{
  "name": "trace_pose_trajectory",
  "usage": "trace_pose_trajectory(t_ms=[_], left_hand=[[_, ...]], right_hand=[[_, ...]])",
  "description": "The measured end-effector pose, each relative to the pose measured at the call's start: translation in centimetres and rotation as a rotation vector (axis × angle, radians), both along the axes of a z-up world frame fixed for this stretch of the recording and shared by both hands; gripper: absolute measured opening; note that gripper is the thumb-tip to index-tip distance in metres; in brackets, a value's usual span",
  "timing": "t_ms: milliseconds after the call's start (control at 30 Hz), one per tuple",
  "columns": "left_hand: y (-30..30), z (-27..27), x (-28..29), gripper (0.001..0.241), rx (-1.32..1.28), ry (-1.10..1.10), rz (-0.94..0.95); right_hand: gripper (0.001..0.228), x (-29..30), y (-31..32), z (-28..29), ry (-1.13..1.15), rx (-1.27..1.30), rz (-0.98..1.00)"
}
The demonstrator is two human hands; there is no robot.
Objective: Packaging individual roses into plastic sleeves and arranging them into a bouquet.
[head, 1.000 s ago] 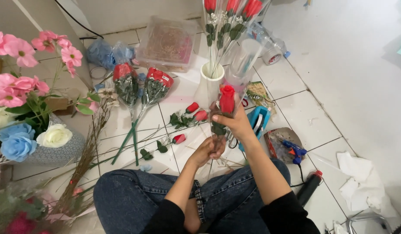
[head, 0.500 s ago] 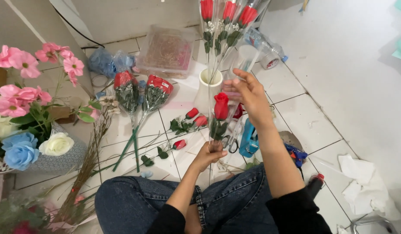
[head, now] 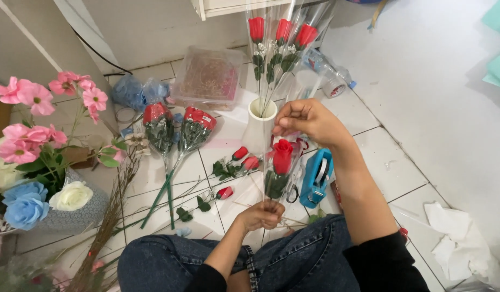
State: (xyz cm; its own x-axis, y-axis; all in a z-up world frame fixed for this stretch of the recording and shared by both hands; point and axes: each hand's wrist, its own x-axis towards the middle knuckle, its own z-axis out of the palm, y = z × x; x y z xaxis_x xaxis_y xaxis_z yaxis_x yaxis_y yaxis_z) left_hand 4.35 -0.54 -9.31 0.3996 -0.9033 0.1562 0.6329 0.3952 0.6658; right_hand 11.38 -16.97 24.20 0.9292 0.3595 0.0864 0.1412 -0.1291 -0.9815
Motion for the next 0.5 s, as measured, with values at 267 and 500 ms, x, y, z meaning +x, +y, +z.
trace_pose_trajectory(t_ms=[267, 500], left_hand=[[0.5, 1.6, 0.5, 0.054, -0.383, 0.046, -0.691], [0.6, -6.7, 1.7, 0.093, -0.265, 0.141, -0.179]], right_hand=[[0.016, 1.9, -1.2, -1.4, -0.04, 0.065, 0.506], [0.079, -0.3, -2.4, -12.4, 0.003, 0.527, -0.07]])
